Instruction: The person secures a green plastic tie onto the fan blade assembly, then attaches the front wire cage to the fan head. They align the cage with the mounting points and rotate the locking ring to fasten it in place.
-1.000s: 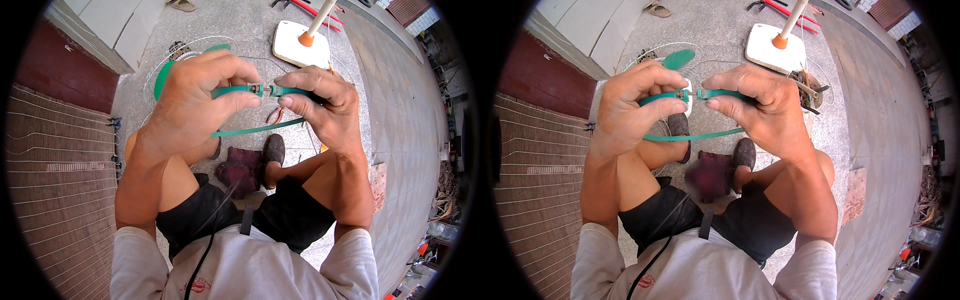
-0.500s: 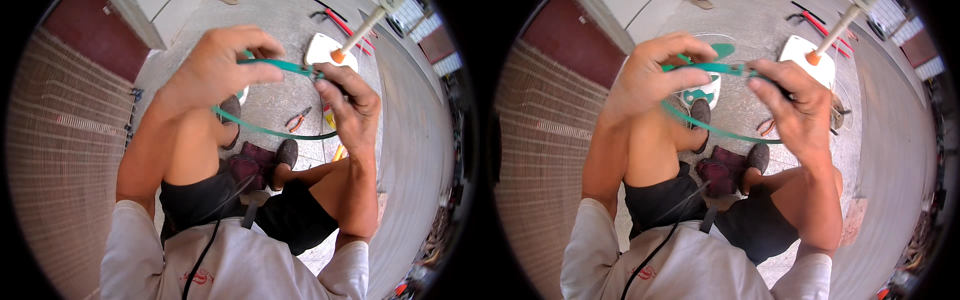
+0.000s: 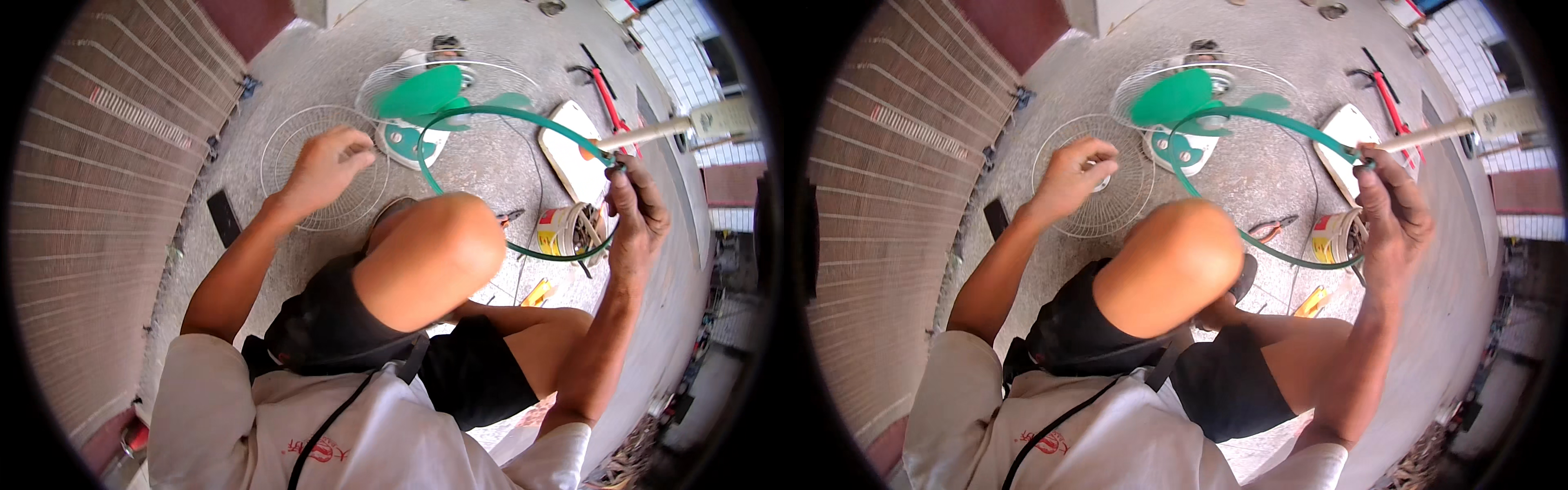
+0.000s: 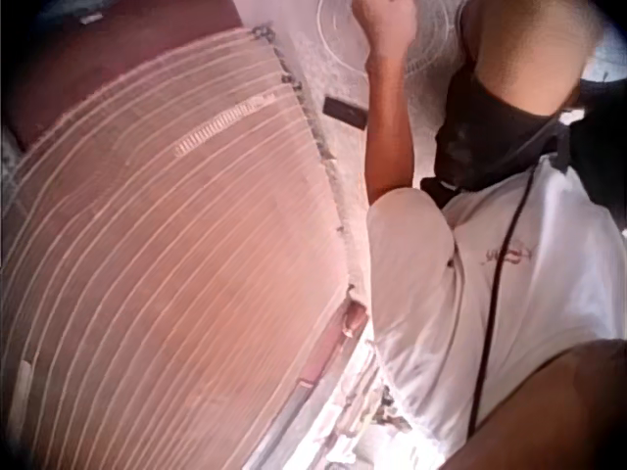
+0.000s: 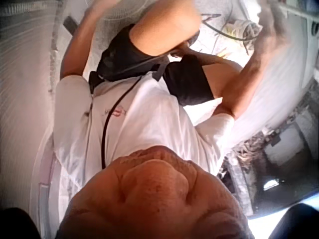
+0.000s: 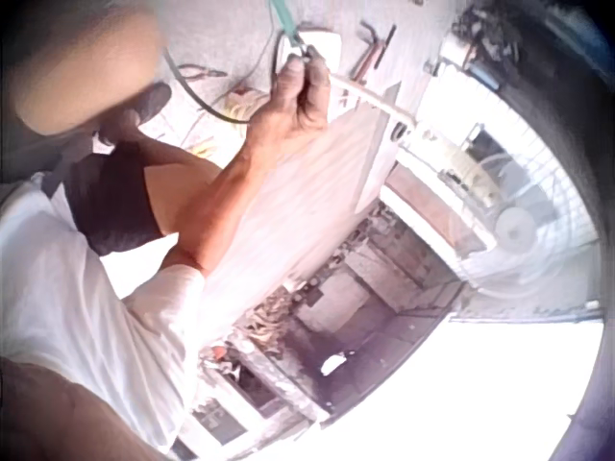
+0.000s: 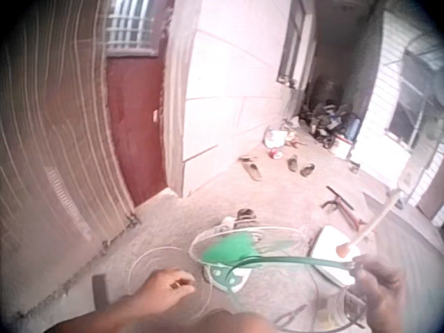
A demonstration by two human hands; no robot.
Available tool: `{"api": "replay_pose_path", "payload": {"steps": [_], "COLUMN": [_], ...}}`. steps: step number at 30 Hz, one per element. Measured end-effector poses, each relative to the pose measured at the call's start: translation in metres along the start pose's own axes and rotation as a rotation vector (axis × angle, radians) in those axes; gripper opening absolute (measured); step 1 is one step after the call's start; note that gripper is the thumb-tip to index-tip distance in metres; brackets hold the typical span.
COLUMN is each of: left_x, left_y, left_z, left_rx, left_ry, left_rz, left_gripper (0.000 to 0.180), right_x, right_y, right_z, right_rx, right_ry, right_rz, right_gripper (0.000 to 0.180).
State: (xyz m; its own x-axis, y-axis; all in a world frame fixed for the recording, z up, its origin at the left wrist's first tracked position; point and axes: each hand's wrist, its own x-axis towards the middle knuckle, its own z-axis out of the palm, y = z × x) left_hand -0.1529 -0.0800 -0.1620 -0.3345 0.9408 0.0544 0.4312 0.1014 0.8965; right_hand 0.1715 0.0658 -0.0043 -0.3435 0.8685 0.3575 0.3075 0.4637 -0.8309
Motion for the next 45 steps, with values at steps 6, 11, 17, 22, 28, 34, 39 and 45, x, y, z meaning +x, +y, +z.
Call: {"api": "replay_pose_path", "payload": {"steps": [6,11,17,22,28,34,39,45], "left_x": [-0.043,-0.084,-0.069,-0.029,0.014,0.034,0.048,0.057], "left_y": [-0.11,-0.222,-0.215,-0.147,-0.078,-0.032,-0.041,-0.046], "left_z": [0.023,0.026,0.024,0.032,0.037,0.028,0.028,0.009], "left_rx": [0.181,0.405,0.34,0.103,0.084,0.162,0.236,0.318], "left_ry": [-0.085,-0.054,0.045,0.108,0.396,0.404,0.502,0.552], "left_rz": [-0.261,-0.545,-0.471,-0.281,0.027,0.311,0.427,0.4], "left_gripper": [0.018,0.022,0.022,0.025,0.044,0.038,0.025,0.024], "right_x": [0.025,0.026,0.036,0.048,0.062,0.074,0.088,0.102], "right_y": [0.005,0.007,0.008,0.003,-0.003,0.002,0.014,0.038], "right_z": [0.026,0.049,0.062,0.082,0.1,0.107,0.11,0.11], "right_rx": [-0.089,-0.065,-0.038,-0.073,-0.073,-0.017,-0.056,-0.122], "right_ry": [-0.129,-0.219,-0.328,-0.4,-0.494,-0.455,-0.445,-0.4], "right_rz": [-0.013,0.02,0.022,-0.002,-0.073,0.011,-0.119,-0.23], "right_gripper": [0.028,0.025,0.023,0.026,0.022,0.018,0.018,0.02]}}
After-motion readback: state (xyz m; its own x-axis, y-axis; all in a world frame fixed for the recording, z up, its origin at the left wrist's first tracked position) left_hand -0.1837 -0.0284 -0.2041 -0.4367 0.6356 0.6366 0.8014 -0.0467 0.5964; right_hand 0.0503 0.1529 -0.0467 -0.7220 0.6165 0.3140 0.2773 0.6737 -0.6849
